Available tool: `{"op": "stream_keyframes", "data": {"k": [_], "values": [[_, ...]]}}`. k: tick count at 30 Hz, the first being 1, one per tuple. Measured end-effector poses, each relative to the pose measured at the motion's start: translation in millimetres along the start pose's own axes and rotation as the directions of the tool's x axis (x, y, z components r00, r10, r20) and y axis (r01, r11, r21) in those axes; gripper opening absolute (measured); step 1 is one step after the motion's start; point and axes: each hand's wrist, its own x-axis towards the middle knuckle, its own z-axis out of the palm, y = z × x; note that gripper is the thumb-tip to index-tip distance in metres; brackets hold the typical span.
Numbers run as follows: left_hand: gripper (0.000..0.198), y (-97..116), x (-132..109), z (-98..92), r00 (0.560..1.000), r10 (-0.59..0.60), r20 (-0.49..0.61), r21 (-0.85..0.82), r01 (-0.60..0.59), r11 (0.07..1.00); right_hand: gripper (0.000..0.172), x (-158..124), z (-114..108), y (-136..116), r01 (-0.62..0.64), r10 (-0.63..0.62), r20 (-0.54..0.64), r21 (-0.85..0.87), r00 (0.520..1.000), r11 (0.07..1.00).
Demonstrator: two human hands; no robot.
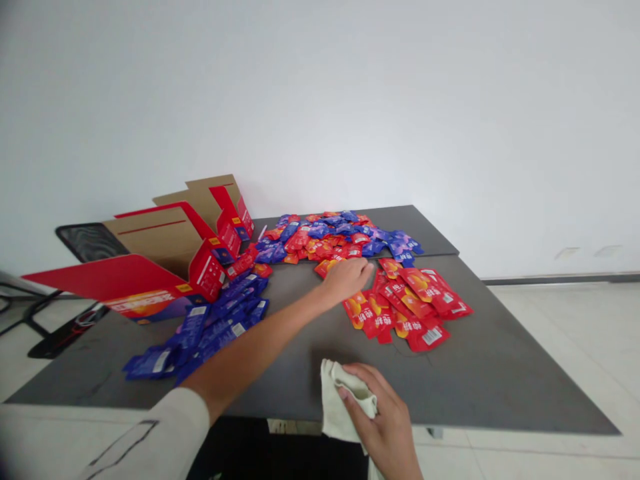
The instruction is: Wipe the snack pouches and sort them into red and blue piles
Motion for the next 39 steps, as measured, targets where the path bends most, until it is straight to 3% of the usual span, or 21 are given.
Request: {"op": "stream_keyframes", "data": {"k": [2, 5, 11, 17, 27, 33, 37, 39], "values": [[0.024, -23.7, 17.6, -15.5, 0.996, -0.046, -0.077, 0.128, 0.056, 0.99, 0.025, 0.9, 0.2, -1.6, -0.002, 0.002, 0.0, 0.001, 1.0, 1.0], [0.034, -57.0, 35.9, -26.9, 0.986, -0.112, -0.127, 0.271, 0.143, 0.952, 0.024, 1.1, 0.5, -2.7, 0.0, 0.0, -0.008, 0.002, 1.0, 1.0], [0.047, -93.8, 27.7, -8.2, 0.993, -0.114, -0.026, 0.434, 0.114, 0.894, 0.023, 0.8, -0.2, -2.7, 0.011, -0.011, -0.01, -0.027, 1.0, 1.0], [0.061, -93.4, 20.7, 9.8, 0.988, -0.095, -0.125, 0.504, 0.146, 0.851, 0.022, 2.1, 0.2, -3.2, 0.012, -0.012, -0.015, -0.023, 1.0, 1.0], [0.04, -100.1, 40.1, 0.8, 0.983, -0.152, -0.101, 0.492, 0.182, 0.852, 0.024, 0.6, 2.2, -0.8, 0.0, -0.001, -0.025, -0.038, 1.0, 0.999], [0.04, -93.0, 33.8, -18.7, 0.968, -0.221, -0.123, 0.354, 0.251, 0.901, 0.025, 1.7, 2.1, -0.6, -0.008, 0.007, -0.023, -0.046, 1.0, 0.999], [0.025, -82.6, 15.2, -37.7, 0.963, -0.223, -0.155, 0.184, 0.249, 0.951, 0.027, 1.7, 1.8, 0.7, -0.024, 0.023, -0.017, -0.044, 1.0, 0.999], [0.027, -74.7, -0.7, -44.4, 0.964, -0.211, -0.159, 0.066, 0.224, 0.972, 0.029, 1.2, 1.8, 2.0, -0.039, 0.038, -0.016, -0.044, 0.999, 0.998]]}}
